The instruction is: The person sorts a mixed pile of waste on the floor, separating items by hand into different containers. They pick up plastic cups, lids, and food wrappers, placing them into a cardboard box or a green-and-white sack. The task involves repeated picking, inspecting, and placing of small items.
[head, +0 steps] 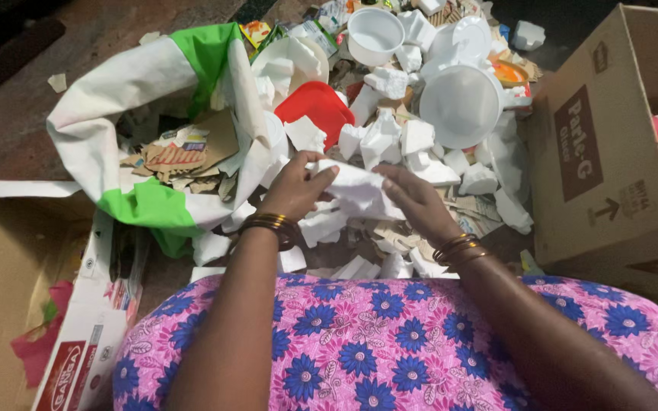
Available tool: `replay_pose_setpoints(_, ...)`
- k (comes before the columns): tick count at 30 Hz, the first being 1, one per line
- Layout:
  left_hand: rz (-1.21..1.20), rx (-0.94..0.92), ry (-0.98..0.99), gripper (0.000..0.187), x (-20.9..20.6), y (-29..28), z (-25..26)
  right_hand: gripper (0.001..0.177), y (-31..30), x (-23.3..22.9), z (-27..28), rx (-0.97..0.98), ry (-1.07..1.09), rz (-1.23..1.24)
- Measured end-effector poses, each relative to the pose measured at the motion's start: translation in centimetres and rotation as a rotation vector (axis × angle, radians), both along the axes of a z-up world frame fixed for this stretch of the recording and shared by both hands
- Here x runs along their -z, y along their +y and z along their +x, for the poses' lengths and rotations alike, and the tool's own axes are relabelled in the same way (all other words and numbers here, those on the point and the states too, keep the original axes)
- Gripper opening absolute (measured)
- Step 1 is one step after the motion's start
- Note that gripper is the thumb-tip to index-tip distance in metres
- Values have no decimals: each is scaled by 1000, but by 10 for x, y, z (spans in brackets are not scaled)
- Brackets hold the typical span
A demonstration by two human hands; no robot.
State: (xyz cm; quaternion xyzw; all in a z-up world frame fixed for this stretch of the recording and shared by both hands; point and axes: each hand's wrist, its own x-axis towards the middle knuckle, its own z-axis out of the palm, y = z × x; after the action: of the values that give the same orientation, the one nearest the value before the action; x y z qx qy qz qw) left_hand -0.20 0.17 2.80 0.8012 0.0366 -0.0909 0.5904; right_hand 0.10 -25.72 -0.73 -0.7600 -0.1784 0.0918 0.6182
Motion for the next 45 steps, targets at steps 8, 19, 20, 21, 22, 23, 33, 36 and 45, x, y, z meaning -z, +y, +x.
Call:
replay_pose_setpoints(8, -371, -33, 48, 62, 22, -25, 12, 47, -2, -19, -3, 3, 240, 343)
replay_pose_setpoints(19, -382, 9, -77, 60, 58, -45, 13, 30, -16, -13, 12, 160, 352, 356)
replay_pose_setpoints(20, -436, 6, -102, 59, 57, -49, 12, 30, -20, -19, 12, 170, 356, 349)
replay_pose_setpoints(21, -452, -19, -102, 59, 54, -53, 13, 30, -25, -26, 13, 149, 335, 355)
replay_pose_setpoints(22, -469, -45, -102, 60, 49, -59, 13, 31, -30, -35, 13, 127, 315, 360)
replay_pose_setpoints(23, -481, -66, -101, 61, 44, -63, 14, 31, -34, -44, 12, 109, 293, 370)
replay_pose_setpoints(33, -781, 47, -305, 65, -48, -241, 78, 28, -165, -144, -5, 520, -162, 485)
replay_pose_setpoints(36, -680, 81, -401, 63, -66, -324, 91, 26, -212, -159, -15, 687, -339, 494)
replay_pose_setpoints(45, -601, 284, -430, 54, -59, -458, 113, 37, -312, -128, -12, 969, -426, 607)
